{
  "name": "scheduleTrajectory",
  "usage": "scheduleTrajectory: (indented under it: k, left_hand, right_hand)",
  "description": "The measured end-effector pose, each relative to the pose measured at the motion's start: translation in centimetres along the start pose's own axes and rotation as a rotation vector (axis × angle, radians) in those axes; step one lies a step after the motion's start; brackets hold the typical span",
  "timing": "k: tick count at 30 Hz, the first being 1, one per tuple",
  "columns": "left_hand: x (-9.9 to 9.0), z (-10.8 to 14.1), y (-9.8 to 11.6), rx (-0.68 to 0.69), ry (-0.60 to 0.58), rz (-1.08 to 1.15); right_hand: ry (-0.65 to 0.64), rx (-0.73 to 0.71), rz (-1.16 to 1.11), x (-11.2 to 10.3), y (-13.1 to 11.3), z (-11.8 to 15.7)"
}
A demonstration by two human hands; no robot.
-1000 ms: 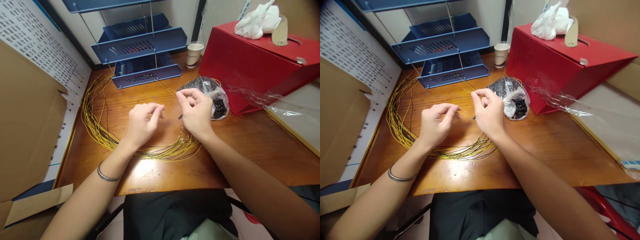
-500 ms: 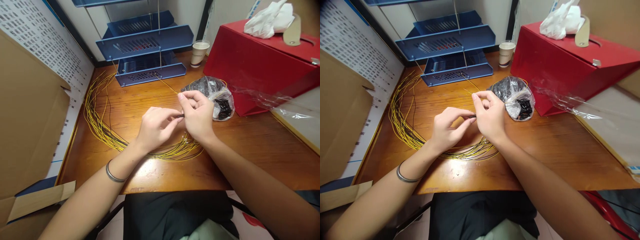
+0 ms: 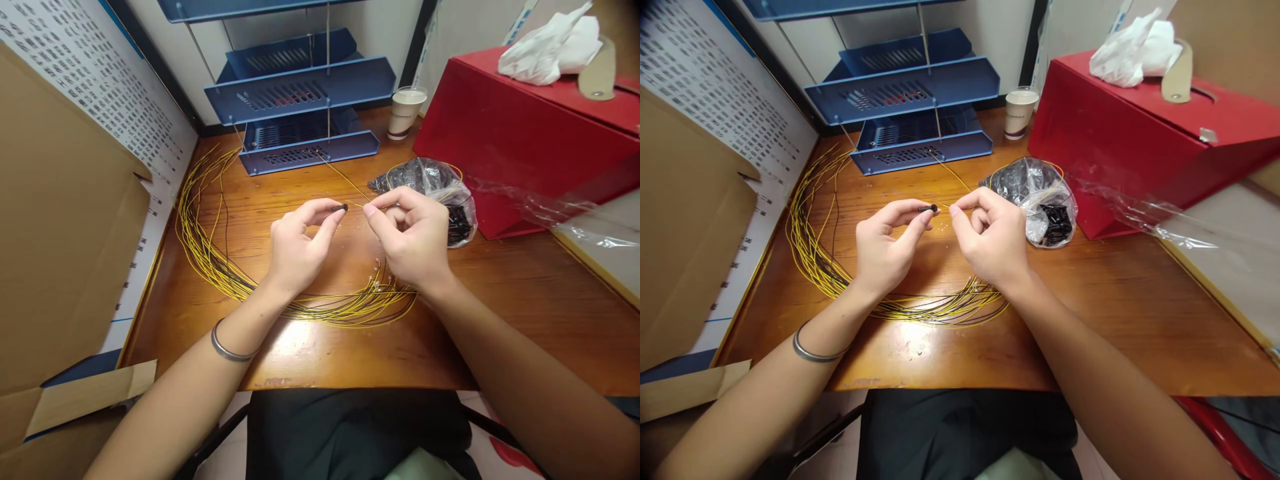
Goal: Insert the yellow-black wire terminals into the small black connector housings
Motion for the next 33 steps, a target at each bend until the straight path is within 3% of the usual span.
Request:
scheduleTrajectory:
  k: [12, 33]
  left_hand:
    - [-0.08, -0.07, -0.15, -0.029, 0.005, -0.023]
    - [-0.08, -0.02, 0.12, -0.001, -0.013, -0.091]
  right_hand:
    - [-0.022, -0.081, 0.102, -0.15, 0.03, 0.2]
    - [-0.043, -0.081, 0.119, 0.04, 0.31, 0.14]
Point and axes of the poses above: each hand's wrist, its own z-axis away from the middle knuckle, its own x-axis out of the palm, y = z × x, the point moved 1 cm from there along -z, towards the middle knuckle, and after that the axes turned 14 degrees about z, right-handed, at the moved point
